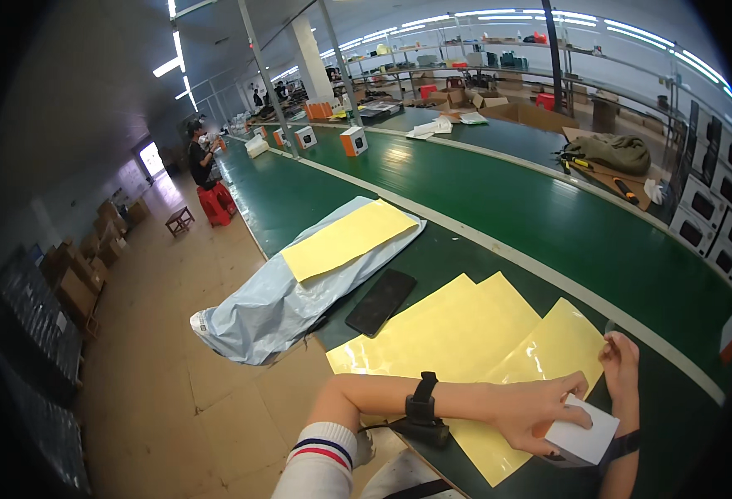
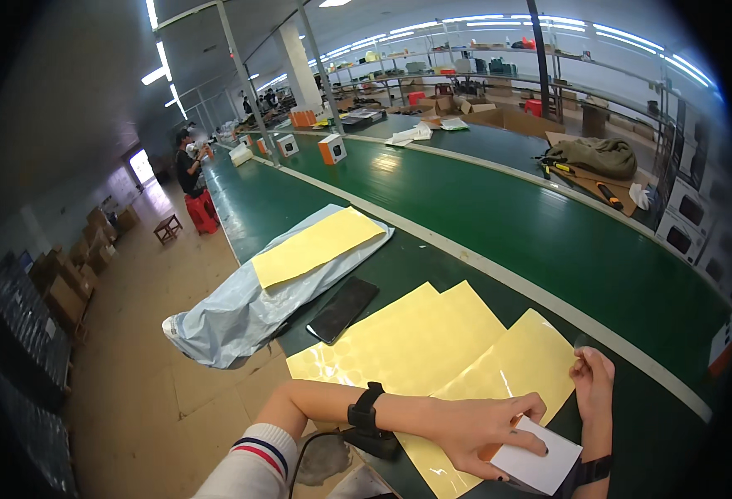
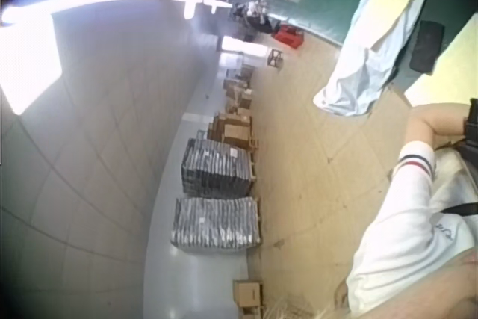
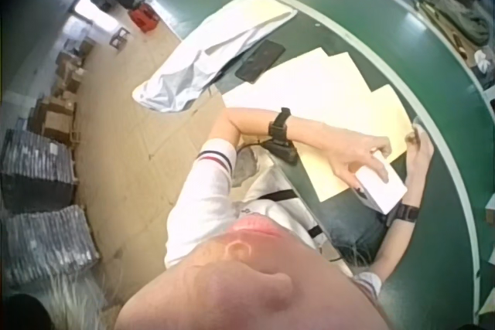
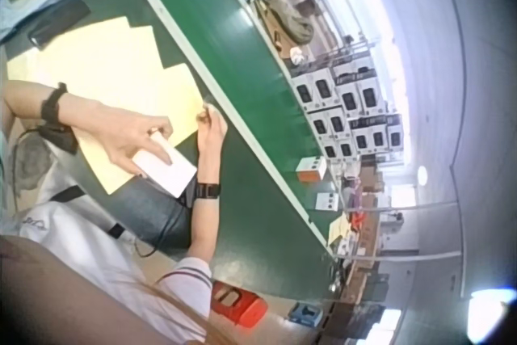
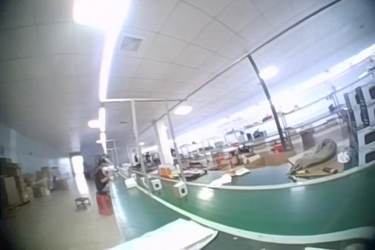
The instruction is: Apply adhesive labels or protective films onto small white electronic or consumer product boxes on an assembly line.
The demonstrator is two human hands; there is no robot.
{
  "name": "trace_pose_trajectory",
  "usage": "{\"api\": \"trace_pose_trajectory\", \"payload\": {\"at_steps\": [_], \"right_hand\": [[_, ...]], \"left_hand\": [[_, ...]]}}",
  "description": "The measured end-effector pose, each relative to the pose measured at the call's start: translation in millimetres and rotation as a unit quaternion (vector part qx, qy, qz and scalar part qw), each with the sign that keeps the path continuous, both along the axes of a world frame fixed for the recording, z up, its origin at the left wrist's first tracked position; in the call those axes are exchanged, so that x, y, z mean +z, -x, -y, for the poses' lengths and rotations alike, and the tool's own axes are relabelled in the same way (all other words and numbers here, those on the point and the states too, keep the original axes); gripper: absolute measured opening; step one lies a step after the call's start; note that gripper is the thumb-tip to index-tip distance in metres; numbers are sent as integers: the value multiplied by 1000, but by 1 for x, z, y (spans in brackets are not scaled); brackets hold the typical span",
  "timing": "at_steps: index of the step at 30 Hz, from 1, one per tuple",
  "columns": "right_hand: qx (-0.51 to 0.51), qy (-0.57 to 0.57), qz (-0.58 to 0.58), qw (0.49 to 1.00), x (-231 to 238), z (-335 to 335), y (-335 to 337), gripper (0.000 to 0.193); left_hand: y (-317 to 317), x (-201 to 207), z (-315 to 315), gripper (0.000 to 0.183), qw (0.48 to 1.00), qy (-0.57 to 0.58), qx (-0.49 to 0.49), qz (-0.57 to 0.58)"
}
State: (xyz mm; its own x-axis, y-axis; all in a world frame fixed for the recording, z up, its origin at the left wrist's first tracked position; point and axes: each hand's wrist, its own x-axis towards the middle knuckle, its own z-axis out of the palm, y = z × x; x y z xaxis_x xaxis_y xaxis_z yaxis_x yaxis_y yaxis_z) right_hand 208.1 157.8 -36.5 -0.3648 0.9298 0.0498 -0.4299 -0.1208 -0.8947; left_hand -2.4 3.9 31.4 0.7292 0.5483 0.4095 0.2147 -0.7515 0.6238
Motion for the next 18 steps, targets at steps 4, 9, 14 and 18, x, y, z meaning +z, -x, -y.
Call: {"api": "trace_pose_trajectory", "payload": {"at_steps": [4, 9, 14, 18], "right_hand": [[12, -6, -2, 1000, 3, 5, 11, 15], [25, -17, 5, 1000, 1, 2, 10, 14], [3, -9, 4, 1000, 1, 1, 7, 14], [24, -15, 7, 1000, -1, 0, 10, 14]], "left_hand": [[-5, -18, -1, 56, 996, 11, -13, 90], [-2, -20, -4, 54, 995, 53, -26, 85], [-5, -27, -9, 49, 989, 55, -58, 128], [0, -19, 3, 46, 986, 67, -60, 140]]}}
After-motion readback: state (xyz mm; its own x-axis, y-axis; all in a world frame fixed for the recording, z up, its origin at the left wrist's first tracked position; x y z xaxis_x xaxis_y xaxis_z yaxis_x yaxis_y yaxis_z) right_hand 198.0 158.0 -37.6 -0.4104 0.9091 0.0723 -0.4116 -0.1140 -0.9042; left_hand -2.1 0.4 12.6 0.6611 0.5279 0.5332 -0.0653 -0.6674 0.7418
